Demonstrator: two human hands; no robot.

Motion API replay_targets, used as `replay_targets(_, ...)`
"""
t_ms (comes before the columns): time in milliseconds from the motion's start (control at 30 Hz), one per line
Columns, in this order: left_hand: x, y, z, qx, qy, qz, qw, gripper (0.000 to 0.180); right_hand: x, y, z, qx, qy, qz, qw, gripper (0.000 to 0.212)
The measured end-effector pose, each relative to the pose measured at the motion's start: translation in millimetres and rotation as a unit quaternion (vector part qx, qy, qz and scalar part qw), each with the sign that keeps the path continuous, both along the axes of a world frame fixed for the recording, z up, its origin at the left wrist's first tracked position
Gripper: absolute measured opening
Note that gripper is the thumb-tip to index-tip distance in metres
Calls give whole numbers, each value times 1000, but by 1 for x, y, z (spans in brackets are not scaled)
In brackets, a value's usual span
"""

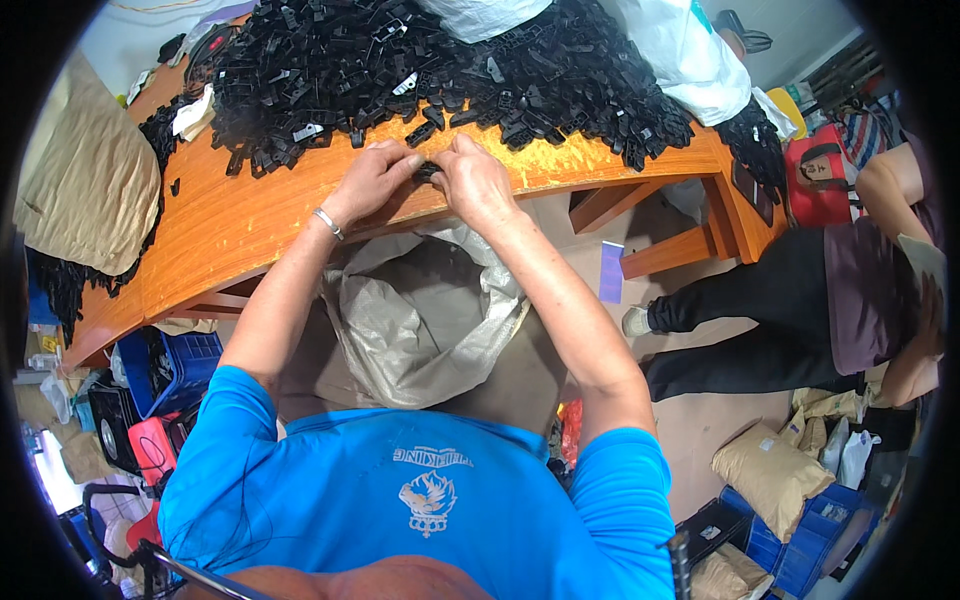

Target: The person sorts small black plastic components by hand, taking them from a pile on a wooden table and placing them into a bag.

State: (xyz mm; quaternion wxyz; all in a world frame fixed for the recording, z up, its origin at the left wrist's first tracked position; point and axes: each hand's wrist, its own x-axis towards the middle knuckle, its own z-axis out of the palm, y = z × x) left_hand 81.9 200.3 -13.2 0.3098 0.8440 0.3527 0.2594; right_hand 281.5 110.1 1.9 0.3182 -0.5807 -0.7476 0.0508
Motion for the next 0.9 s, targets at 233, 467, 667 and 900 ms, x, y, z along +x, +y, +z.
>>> replay_targets(233, 16, -6, 16, 0, 98, 43, 994, 28, -3, -8, -4, 10, 0, -21, 1000, 25)
replay_targets(467, -28, -8, 6, 46, 24, -25, 998, 18, -15, -54, 23, -117, 10, 39, 992, 34)
replay_targets(667, -39, -6, 19, 235, 106, 204, 944, 31, -8, 0, 20, -40, -7, -16, 999, 27)
replay_targets(900, -26, 13, 1, 241, 117, 213, 939, 18, -12, 62, -3, 15, -122, -21, 992, 28)
